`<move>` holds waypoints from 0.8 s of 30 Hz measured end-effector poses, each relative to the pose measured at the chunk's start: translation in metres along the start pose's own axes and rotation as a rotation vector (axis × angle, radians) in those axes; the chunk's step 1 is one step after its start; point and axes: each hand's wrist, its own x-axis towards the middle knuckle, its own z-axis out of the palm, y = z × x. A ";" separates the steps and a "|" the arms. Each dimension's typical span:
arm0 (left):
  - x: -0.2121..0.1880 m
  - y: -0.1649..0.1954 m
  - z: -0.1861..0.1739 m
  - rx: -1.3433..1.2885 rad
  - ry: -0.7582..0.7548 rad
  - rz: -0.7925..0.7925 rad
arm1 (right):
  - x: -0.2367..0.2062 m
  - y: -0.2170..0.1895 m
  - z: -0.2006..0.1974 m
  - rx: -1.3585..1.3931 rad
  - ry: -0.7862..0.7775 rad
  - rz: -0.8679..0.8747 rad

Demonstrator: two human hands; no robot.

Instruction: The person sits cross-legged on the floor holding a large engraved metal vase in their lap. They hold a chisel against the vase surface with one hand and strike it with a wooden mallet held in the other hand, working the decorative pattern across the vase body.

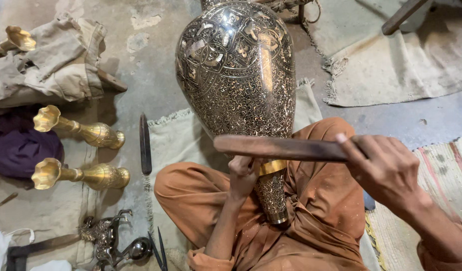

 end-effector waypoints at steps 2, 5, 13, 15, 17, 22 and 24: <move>0.006 0.008 0.000 -0.052 0.088 0.087 | 0.003 0.001 0.001 0.205 0.111 0.094; 0.011 0.016 -0.002 -0.093 0.072 0.059 | 0.005 0.001 0.004 0.211 0.000 0.076; 0.002 0.007 -0.003 -0.046 0.065 0.059 | 0.009 -0.001 0.006 0.148 -0.098 0.067; 0.001 0.004 -0.003 0.006 0.044 0.040 | 0.012 -0.002 0.005 0.046 -0.184 0.035; 0.001 0.002 -0.002 0.048 0.008 -0.019 | 0.014 -0.003 0.002 -0.174 -0.245 -0.072; -0.001 -0.001 0.001 -0.075 0.047 0.021 | 0.019 -0.007 -0.002 0.369 0.074 0.049; -0.004 -0.003 0.000 -0.023 0.061 0.084 | 0.019 -0.008 0.000 0.261 -0.004 -0.005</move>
